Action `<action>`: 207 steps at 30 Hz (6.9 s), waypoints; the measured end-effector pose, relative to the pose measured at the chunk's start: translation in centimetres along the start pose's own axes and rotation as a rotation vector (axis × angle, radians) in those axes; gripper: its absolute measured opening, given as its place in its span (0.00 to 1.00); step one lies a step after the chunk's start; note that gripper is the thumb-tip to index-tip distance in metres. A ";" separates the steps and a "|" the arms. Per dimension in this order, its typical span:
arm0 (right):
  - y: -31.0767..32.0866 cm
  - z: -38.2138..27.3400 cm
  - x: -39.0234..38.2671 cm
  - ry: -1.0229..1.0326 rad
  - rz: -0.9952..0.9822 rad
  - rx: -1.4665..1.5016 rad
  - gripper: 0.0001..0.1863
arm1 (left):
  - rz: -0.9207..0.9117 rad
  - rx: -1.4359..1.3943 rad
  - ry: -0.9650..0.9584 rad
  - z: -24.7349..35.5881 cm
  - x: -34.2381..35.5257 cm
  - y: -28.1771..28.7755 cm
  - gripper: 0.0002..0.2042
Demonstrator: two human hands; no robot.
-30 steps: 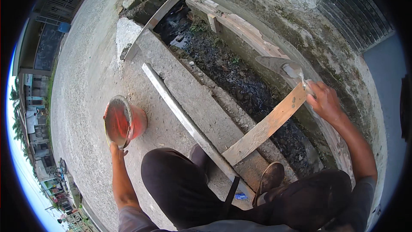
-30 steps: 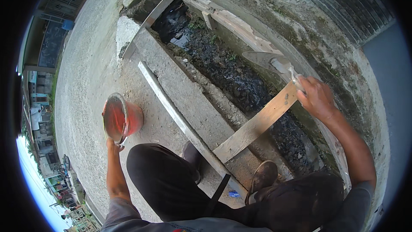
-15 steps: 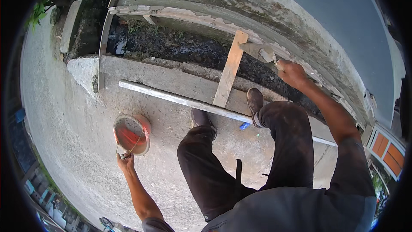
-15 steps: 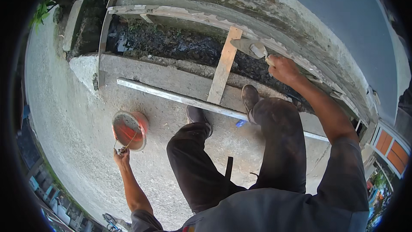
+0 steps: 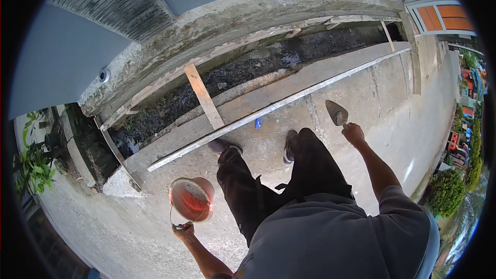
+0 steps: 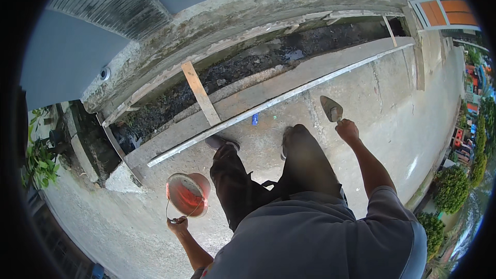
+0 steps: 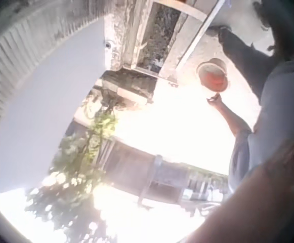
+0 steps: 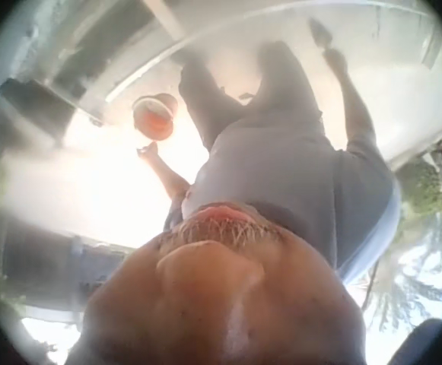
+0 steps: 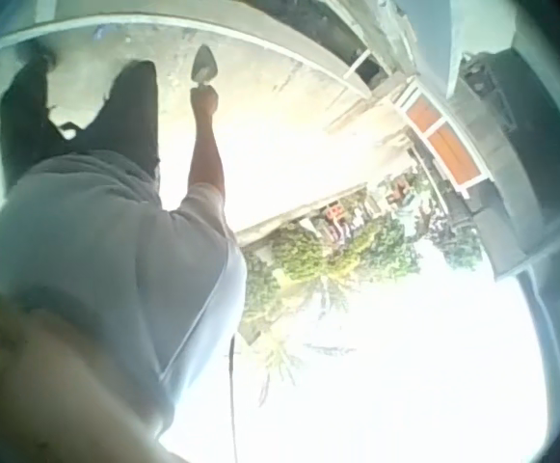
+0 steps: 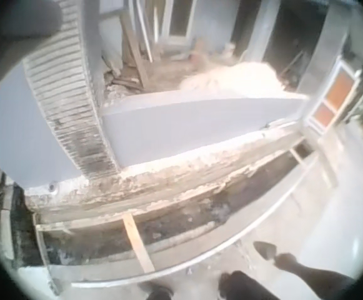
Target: The person applies a thin layer of plaster or cement mix to a concrete structure using a trowel.
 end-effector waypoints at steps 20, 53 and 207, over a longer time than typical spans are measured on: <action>-7.3 41.6 -7.8 -0.496 -0.194 0.794 0.15 | -0.434 0.729 -0.080 -29.2 -29.8 -22.9 0.22; 6.5 81.0 22.3 -0.561 -0.339 0.868 0.09 | -0.780 1.153 -0.099 -95.4 -62.2 -40.5 0.10; 20.2 21.9 75.3 1.791 0.447 -0.437 0.11 | -0.767 0.764 -0.741 -122.2 -51.4 -41.6 0.10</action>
Point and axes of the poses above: each hand's wrist, its own x-axis towards the middle knuckle, its own y-axis out of the back of the hand, z = x × y, the point moved 6 cm from there along x, towards the middle knuckle, and after that the axes turned 6 degrees about -z, right-handed, at the moved point
